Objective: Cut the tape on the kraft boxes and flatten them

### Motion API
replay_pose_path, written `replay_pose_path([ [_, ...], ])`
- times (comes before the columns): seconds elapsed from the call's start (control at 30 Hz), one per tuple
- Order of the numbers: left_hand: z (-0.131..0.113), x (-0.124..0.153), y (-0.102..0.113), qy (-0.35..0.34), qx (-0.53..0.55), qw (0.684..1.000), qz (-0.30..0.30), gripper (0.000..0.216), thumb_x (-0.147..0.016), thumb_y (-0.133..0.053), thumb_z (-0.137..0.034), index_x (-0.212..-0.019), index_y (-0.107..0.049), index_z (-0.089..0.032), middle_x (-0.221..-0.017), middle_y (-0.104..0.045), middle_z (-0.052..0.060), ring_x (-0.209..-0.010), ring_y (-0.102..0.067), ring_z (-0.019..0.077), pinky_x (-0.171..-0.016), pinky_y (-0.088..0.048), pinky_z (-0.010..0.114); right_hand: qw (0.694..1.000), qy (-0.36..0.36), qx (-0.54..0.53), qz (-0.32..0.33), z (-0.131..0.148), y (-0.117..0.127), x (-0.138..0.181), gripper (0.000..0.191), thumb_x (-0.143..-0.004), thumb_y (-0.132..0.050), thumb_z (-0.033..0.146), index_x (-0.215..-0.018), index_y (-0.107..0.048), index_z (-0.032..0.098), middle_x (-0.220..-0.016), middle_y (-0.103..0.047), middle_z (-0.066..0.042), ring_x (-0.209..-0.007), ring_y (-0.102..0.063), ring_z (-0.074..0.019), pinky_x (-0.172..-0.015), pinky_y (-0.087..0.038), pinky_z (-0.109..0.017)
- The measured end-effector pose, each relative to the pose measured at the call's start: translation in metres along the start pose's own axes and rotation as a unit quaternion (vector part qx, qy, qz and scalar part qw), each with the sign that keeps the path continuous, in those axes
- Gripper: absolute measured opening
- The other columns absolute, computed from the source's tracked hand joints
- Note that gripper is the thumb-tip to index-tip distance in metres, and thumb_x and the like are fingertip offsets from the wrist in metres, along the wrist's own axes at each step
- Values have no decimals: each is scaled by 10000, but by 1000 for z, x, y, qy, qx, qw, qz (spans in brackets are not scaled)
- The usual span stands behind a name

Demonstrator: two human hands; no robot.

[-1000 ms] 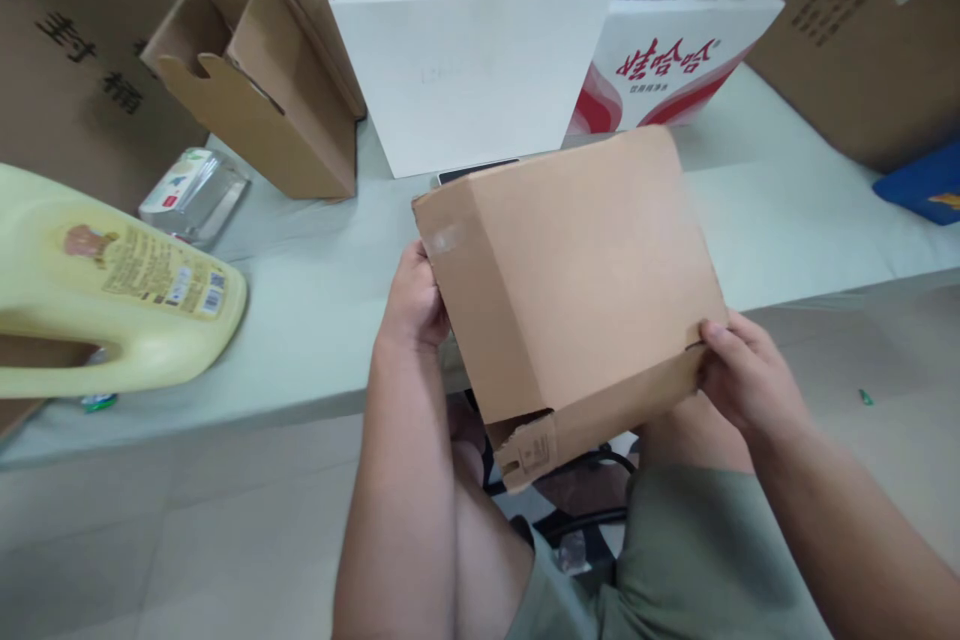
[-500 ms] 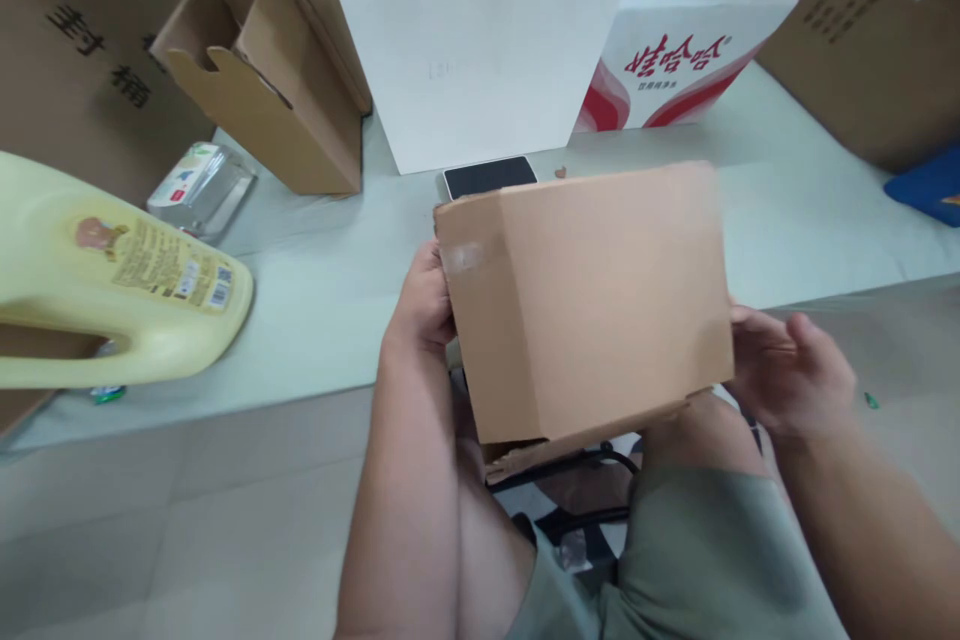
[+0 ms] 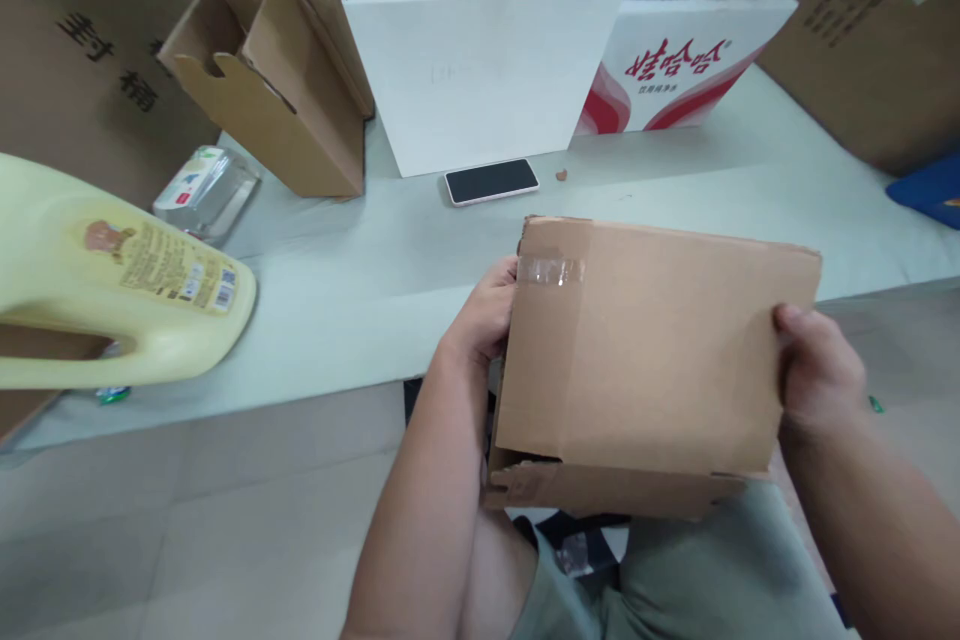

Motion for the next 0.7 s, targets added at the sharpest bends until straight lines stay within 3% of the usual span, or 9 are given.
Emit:
replay_pose_path([
  [0.07, -1, 1, 0, 9, 23, 1000, -6, 284, -678, -869, -384, -738, -665, -195, -624, -641, 3, -526, -600, 145, -501, -468, 268, 1000, 21, 10, -7, 1, -1, -2, 331, -488, -787, 471, -644, -663, 207, -558, -643, 7, -434, -561, -195, -400, -467, -346],
  [0.17, -5, 2, -5, 11, 35, 999, 39, 422, -736, -789, -603, -821, -714, -197, -712, -703, 62, -677, -699, 222, -592, -543, 318, 998, 65, 12, -6, 10, -6, 0, 269, -548, -799, 396, -624, -621, 210, -557, -601, 40, -421, -462, -108, -371, -364, -247],
  [0.3, -9, 5, -7, -10, -25, 997, 74, 431, -646, -917, -424, -966, -749, -190, -942, -776, 108, -908, -746, 287, -769, -575, 364, 998, 55, -2, -12, 14, -11, -3, 280, -550, -830, 352, -689, -611, 247, -549, -566, 63, -447, -447, -93, -377, -328, -199],
  [0.4, -13, 1, 5, -32, -3, 999, 14, 416, -637, -913, -378, -965, -750, -182, -1000, -784, 112, -896, -749, 289, -770, -585, 385, 999, 2, -54, -5, 5, -4, -14, 347, -497, -789, 470, -699, -645, 227, -546, -568, 36, -450, -498, -120, -387, -376, -234],
  [0.5, -22, -5, 28, -105, 66, 987, -100, 384, -644, -889, -360, -952, -735, -192, -986, -785, 83, -906, -744, 265, -784, -597, 366, 996, -53, -66, 37, -13, 10, -23, 391, -538, -696, 595, -670, -675, 228, -517, -571, -8, -464, -553, -191, -435, -464, -329],
  [0.6, -21, -12, 48, -154, 128, 961, -189, 352, -667, -861, -338, -954, -702, -211, -977, -781, 56, -966, -735, 246, -846, -592, 358, 988, -87, -44, 124, -30, 13, -17, 552, -530, -657, 755, -690, -722, 230, -552, -640, -58, -458, -576, -234, -436, -483, -390],
  [0.7, -11, -20, 51, -145, 141, 954, -222, 364, -673, -860, -307, -976, -681, -215, -971, -774, 46, -988, -730, 237, -887, -580, 367, 970, -102, -32, 219, -43, 2, 1, 642, -441, -768, 768, -775, -762, 220, -630, -698, -55, -421, -552, -180, -392, -467, -337],
])
Point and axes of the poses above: each hand's wrist, its own x-axis away from the middle knuckle, its own y-axis out of the back of the hand, z = x × y, the point moved 6 cm from there along -x, towards the middle knuckle
